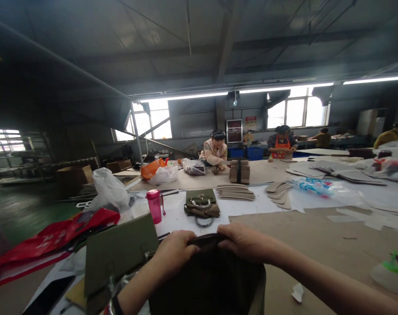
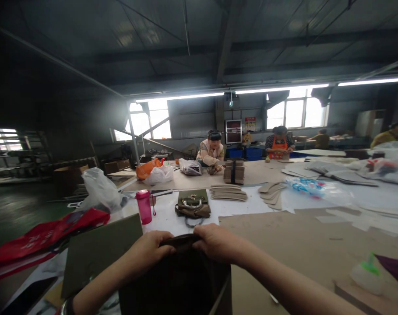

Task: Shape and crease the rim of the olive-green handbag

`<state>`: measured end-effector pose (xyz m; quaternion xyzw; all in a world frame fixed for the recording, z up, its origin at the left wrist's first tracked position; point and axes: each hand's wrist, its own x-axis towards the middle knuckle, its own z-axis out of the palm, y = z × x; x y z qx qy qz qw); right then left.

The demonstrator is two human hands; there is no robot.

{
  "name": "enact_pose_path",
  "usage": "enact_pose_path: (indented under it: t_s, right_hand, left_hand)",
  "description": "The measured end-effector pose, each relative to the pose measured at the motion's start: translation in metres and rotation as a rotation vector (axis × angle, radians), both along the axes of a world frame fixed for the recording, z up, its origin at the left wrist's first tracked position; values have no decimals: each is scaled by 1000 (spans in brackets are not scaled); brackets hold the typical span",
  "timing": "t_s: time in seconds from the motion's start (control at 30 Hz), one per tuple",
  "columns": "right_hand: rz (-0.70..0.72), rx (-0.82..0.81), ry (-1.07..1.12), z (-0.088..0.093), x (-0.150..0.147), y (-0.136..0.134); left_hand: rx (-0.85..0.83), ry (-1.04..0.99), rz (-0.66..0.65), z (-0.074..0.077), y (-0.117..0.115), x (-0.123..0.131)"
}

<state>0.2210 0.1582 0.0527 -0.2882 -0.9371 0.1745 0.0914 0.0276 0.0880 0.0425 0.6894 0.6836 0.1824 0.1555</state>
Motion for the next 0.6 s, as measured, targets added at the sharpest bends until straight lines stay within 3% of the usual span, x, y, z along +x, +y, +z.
enact_pose_path:
  t_s: [0.2,0.6]
  right_hand:
    - [19,-75,54,0,-7,5]
    - [-13,-127,79,1,-18,12]
  left_hand:
    - [78,-40,-71,0,-7,4]
    - [123,-22,-56,0,1,11]
